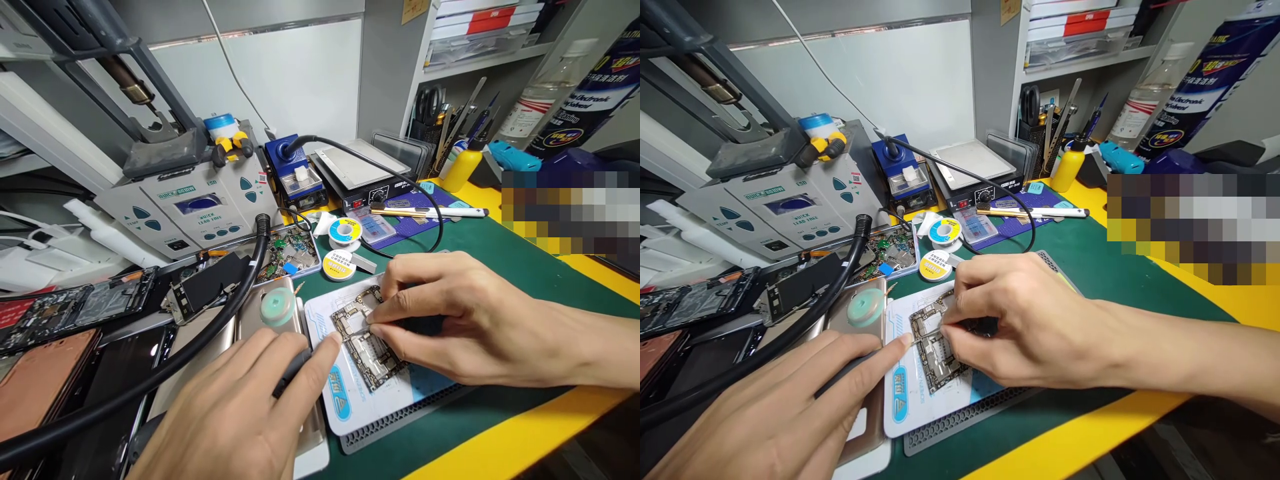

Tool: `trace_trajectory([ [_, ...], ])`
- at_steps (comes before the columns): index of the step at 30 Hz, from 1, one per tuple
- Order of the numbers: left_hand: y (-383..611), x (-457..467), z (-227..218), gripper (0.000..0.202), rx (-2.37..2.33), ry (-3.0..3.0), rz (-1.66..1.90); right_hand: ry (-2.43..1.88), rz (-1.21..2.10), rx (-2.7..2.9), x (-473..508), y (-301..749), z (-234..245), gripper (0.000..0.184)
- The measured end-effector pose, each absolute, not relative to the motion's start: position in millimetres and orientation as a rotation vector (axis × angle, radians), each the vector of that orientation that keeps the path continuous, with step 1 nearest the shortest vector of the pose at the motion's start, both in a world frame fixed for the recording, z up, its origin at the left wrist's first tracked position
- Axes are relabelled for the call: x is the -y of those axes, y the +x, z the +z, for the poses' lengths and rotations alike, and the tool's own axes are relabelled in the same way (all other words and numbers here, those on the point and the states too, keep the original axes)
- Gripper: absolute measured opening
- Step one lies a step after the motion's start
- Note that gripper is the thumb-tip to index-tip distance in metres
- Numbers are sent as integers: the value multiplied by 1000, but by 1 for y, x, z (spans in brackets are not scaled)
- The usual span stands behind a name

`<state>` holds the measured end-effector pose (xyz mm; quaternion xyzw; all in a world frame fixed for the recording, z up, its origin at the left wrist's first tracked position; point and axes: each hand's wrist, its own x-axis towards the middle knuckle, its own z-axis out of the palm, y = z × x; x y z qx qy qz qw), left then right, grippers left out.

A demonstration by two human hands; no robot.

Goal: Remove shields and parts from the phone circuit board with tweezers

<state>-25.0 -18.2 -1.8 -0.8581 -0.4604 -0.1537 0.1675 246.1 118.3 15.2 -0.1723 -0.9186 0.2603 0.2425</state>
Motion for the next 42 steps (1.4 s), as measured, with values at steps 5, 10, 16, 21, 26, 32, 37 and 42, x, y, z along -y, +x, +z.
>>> trace_trajectory([
  [5,-29,18,-9,48,1283,-2450,-496,-468,729,2493,-117,245,15,23],
  [10,-33,21,-11,48,1285,-2462,-490,-462,729,2500,-117,246,15,22],
  [16,-32,21,-7,48,1315,-2467,-465,-474,751,2485,-117,246,16,23],
  [21,-20,10,2,47,1333,-2489,-463,-473,743,2495,-116,247,16,24],
  [26,-18,9,1,49,1336,-2489,-463,-479,748,2487,-116,246,15,24],
  [32,-32,22,-12,44,1306,-2464,-464,-465,749,2491,-119,245,13,25],
  [37,-33,22,-11,43,1305,-2453,-459,-465,766,2482,-117,245,14,26],
  [42,-31,18,-13,43,1306,-2447,-488,-474,767,2491,-117,246,15,26],
])
